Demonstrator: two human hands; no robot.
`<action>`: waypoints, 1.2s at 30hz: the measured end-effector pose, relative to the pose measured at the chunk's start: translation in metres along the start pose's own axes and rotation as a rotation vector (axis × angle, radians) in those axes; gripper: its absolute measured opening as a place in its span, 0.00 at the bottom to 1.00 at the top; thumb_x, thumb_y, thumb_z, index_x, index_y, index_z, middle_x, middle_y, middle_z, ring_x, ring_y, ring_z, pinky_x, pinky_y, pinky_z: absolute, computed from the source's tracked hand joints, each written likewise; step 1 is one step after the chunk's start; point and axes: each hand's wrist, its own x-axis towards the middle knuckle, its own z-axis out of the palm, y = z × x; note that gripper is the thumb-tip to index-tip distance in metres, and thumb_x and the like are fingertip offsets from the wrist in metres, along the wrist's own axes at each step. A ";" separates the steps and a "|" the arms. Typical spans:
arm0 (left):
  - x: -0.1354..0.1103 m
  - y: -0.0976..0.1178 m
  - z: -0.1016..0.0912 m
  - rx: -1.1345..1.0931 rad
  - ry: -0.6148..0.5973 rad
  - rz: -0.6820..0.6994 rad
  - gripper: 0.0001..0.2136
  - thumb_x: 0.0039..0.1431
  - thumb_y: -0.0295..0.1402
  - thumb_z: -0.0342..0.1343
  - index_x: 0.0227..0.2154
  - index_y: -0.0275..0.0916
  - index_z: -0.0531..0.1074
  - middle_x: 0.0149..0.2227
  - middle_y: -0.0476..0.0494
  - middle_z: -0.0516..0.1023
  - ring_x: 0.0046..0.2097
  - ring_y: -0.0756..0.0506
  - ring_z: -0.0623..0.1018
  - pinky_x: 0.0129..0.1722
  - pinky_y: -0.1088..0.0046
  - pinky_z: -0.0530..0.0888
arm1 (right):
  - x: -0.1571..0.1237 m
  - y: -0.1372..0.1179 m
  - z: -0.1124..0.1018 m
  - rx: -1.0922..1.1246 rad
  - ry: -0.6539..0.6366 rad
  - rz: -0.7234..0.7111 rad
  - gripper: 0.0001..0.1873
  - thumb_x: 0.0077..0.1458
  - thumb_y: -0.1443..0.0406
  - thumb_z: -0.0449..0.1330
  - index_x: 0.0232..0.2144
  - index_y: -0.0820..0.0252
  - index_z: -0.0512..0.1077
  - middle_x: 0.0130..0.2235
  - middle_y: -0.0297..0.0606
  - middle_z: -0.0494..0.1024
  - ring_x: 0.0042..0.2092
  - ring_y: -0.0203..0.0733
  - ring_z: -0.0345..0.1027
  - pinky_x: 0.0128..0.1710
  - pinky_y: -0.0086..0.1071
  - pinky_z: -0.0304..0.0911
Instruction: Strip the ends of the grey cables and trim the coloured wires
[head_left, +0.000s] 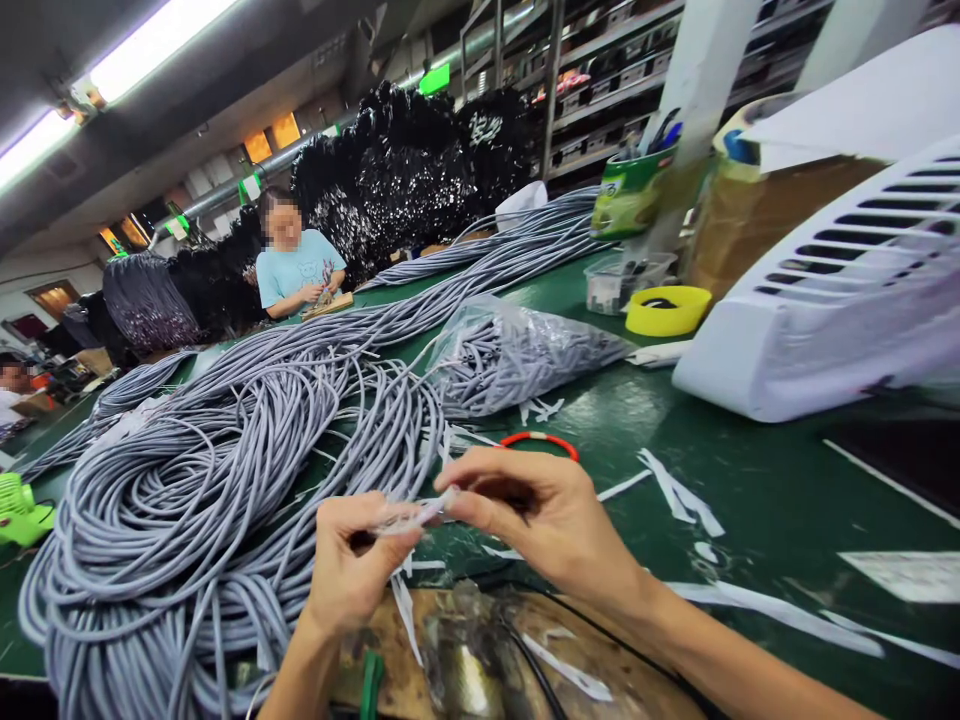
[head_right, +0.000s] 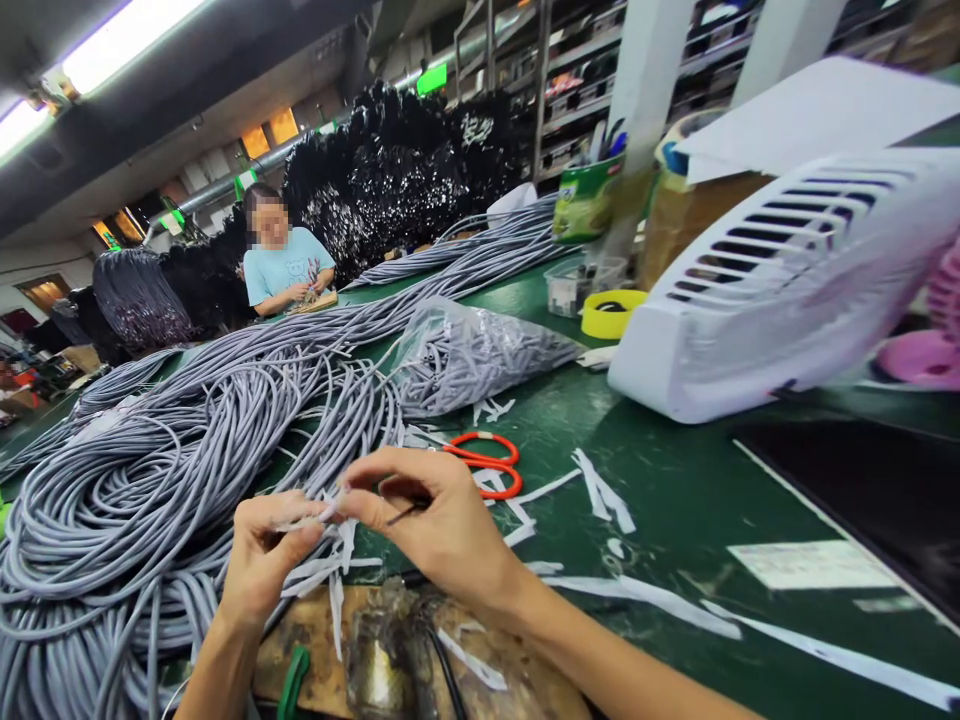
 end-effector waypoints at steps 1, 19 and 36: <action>0.000 0.000 -0.001 0.011 -0.011 0.033 0.15 0.50 0.44 0.57 0.24 0.36 0.80 0.13 0.50 0.61 0.18 0.53 0.59 0.18 0.77 0.55 | 0.001 0.002 0.000 0.019 -0.004 0.059 0.10 0.46 0.60 0.61 0.25 0.62 0.74 0.22 0.36 0.75 0.20 0.33 0.65 0.16 0.23 0.59; -0.004 -0.003 0.005 0.326 -0.024 0.376 0.09 0.54 0.28 0.51 0.29 0.36 0.78 0.16 0.48 0.71 0.19 0.52 0.63 0.19 0.77 0.59 | 0.005 0.003 -0.002 -0.014 -0.241 0.124 0.20 0.54 0.57 0.50 0.14 0.59 0.59 0.15 0.27 0.55 0.17 0.29 0.47 0.16 0.25 0.46; -0.007 -0.009 0.006 0.426 0.078 0.476 0.07 0.53 0.26 0.53 0.30 0.36 0.77 0.18 0.48 0.70 0.18 0.53 0.65 0.18 0.78 0.62 | 0.004 0.013 0.011 0.106 -0.259 0.277 0.28 0.49 0.44 0.48 0.13 0.57 0.50 0.15 0.25 0.49 0.19 0.28 0.41 0.17 0.27 0.40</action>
